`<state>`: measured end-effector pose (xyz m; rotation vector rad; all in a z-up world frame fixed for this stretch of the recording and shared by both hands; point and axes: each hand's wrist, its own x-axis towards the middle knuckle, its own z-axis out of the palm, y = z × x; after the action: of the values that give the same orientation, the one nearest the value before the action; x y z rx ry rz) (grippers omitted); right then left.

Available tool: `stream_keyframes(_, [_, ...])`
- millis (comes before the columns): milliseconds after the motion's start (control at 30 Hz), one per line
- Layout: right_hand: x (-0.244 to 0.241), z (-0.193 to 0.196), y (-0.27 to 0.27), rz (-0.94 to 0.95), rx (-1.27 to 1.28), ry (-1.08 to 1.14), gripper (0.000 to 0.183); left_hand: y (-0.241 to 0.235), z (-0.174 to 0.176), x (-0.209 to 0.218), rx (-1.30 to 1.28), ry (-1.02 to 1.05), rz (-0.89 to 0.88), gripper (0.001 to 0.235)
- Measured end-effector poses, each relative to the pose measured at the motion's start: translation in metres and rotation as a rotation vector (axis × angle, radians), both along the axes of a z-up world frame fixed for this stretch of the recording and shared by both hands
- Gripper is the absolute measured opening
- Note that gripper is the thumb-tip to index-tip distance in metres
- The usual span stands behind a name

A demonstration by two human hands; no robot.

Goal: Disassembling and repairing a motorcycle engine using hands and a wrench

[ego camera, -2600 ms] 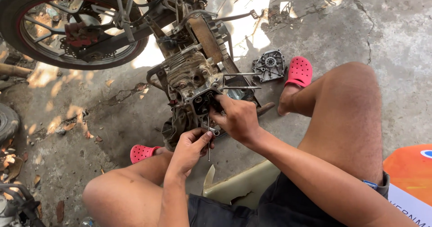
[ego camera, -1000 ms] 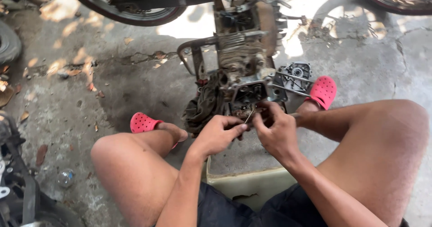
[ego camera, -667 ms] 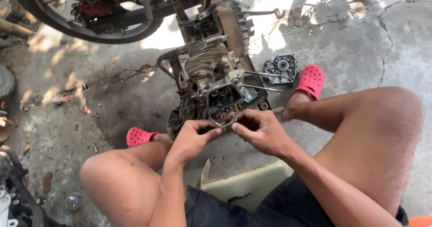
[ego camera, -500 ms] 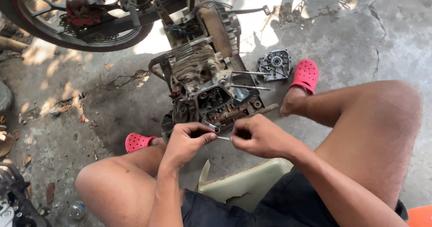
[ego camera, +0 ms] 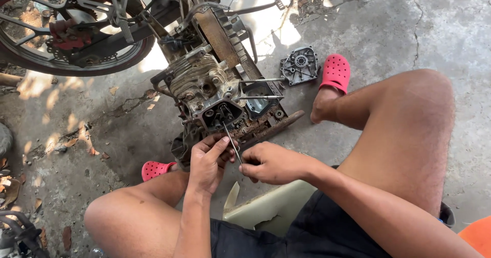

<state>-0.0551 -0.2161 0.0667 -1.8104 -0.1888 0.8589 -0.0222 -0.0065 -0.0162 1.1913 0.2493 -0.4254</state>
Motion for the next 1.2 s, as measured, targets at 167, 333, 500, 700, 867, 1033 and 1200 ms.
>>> stream_keyframes(167, [0.003,-0.003,0.004,0.019,0.082,0.032,0.030,0.002,-0.005,0.000,0.037,-0.022,-0.005,0.017])
stream_keyframes(333, [0.005,-0.007,0.010,-0.001,0.129,0.024,0.031,0.002,-0.001,0.000,0.056,-0.015,0.040,0.016])
stream_keyframes(500, [0.007,-0.022,0.016,-0.043,0.224,0.042,0.026,0.000,0.007,0.003,0.042,0.001,0.040,0.016])
stream_keyframes(700, [0.006,-0.006,0.022,-0.050,0.221,0.036,0.026,0.007,0.003,0.002,0.059,-0.006,0.004,0.016])
stream_keyframes(867, [0.008,-0.017,0.023,-0.069,0.250,0.065,0.028,0.003,0.010,0.003,0.081,0.003,0.021,0.016])
stream_keyframes(1033, [0.018,-0.034,0.028,-0.225,0.238,0.099,0.039,-0.002,0.021,0.004,0.046,0.031,0.079,0.013])
stream_keyframes(1200, [0.024,-0.023,0.025,-0.362,0.058,-0.205,0.044,0.005,0.007,0.004,0.090,0.006,0.063,0.013])
